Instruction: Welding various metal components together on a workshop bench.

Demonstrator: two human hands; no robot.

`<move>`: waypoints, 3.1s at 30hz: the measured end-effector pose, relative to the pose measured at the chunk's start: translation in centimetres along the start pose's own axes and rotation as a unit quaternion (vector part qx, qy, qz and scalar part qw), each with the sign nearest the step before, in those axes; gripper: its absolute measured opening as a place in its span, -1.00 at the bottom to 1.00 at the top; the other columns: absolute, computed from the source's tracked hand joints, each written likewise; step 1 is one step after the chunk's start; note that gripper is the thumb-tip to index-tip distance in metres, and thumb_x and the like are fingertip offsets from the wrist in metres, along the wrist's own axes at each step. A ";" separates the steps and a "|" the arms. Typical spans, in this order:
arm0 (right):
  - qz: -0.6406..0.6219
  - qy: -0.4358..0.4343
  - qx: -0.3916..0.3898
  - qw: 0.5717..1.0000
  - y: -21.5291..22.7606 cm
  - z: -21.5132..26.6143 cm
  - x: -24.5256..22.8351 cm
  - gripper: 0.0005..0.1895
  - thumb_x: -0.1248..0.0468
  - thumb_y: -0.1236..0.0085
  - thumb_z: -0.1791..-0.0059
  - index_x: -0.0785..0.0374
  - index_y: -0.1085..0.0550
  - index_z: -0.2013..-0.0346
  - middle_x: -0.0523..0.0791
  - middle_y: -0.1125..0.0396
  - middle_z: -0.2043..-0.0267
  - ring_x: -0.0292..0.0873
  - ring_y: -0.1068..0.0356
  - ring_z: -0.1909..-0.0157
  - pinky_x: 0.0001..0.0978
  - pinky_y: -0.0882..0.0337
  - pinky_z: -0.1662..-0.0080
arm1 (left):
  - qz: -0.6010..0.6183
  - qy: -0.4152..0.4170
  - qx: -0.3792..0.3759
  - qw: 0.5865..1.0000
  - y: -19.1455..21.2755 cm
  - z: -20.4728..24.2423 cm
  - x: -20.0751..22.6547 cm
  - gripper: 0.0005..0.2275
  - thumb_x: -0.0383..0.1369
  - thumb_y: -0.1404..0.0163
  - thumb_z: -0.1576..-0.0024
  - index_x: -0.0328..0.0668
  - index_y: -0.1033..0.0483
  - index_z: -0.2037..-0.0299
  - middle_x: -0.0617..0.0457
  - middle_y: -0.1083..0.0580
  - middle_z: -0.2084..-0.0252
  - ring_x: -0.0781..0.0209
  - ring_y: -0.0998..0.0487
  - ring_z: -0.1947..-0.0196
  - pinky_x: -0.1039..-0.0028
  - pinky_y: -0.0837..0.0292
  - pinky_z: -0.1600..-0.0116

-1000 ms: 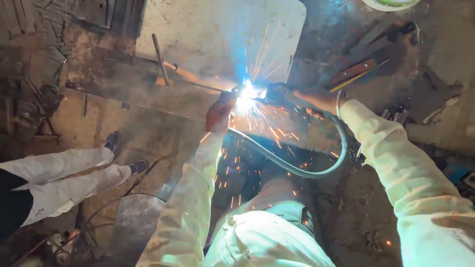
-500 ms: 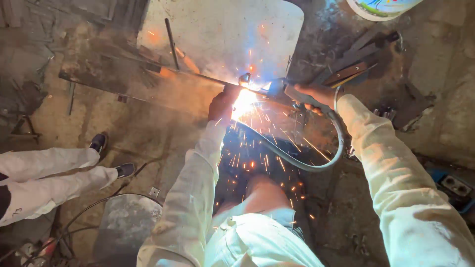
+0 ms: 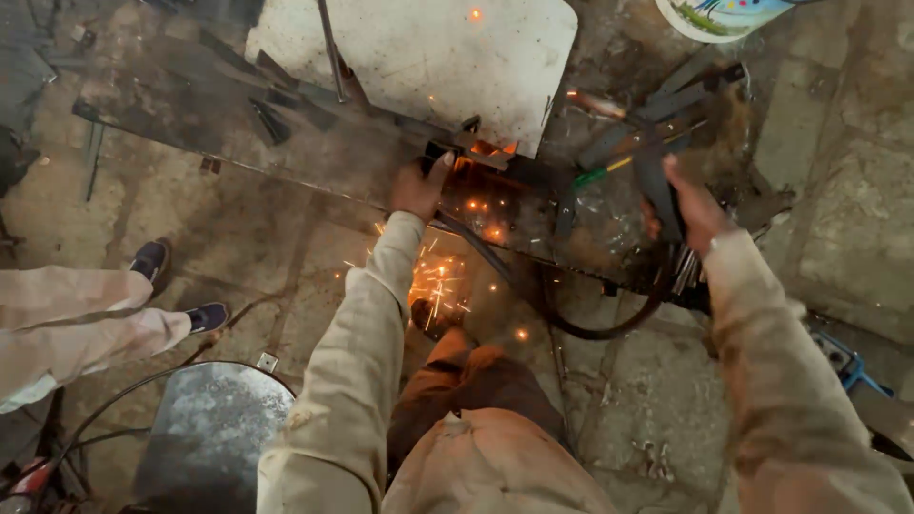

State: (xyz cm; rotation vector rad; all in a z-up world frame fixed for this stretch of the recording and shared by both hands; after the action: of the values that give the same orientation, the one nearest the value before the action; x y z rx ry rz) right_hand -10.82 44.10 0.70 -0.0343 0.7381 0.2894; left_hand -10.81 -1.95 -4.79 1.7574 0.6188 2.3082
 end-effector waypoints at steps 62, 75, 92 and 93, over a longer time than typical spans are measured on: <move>0.130 0.181 0.164 0.961 -25.3 0.5 6.3 -0.44 -0.16 0.09 -0.12 0.34 -0.45 0.21 -0.05 -0.34 0.59 -0.01 -0.41 0.51 -0.13 -0.36 0.35 | -0.245 0.097 -0.177 0.948 -3.8 8.8 -2.5 -0.14 0.45 0.16 -0.01 -0.41 -0.58 0.13 -0.29 -0.62 0.21 -0.22 -0.64 0.08 0.08 -0.49 -0.06; 0.176 0.232 0.194 0.937 -25.1 -0.5 7.7 -0.32 -0.26 0.12 -0.12 0.37 -0.48 0.09 0.06 -0.38 0.46 0.11 -0.41 0.34 -0.01 -0.32 0.27 | -0.248 0.094 -0.186 0.946 -3.1 8.8 -1.2 -0.07 0.48 0.20 0.01 -0.46 -0.60 0.05 -0.37 -0.55 0.00 -0.26 -0.58 -0.04 0.05 -0.43 -0.14; 0.050 0.150 0.167 0.973 -26.4 1.7 5.7 -0.45 -0.17 0.06 -0.09 0.31 -0.47 0.11 -0.09 -0.31 0.63 -0.21 -0.30 0.65 -0.30 -0.27 0.51 | -0.248 0.079 -0.181 0.948 -3.4 8.1 -2.7 -0.04 0.52 0.20 0.03 -0.49 -0.57 0.09 -0.39 -0.57 0.11 -0.28 -0.60 0.03 0.08 -0.46 -0.09; 0.050 0.151 0.167 0.973 -26.4 1.7 5.7 -0.45 -0.17 0.06 -0.09 0.31 -0.47 0.11 -0.09 -0.31 0.63 -0.21 -0.30 0.65 -0.30 -0.27 0.51 | -0.248 0.078 -0.180 0.949 -3.4 8.1 -2.6 -0.04 0.52 0.20 0.03 -0.49 -0.57 0.09 -0.39 -0.57 0.11 -0.28 -0.60 0.03 0.08 -0.46 -0.09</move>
State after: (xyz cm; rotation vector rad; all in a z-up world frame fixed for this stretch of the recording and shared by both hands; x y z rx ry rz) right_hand 1.45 20.38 -3.70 0.2853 1.0853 0.2554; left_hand -2.70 1.88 -6.70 1.1098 0.5413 2.0499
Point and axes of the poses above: each hand's wrist, its own z-axis away from the middle knuckle, its own y-axis out of the back of the hand, x = y × z, the point moved 8 cm from there along -z, towards the middle knuckle
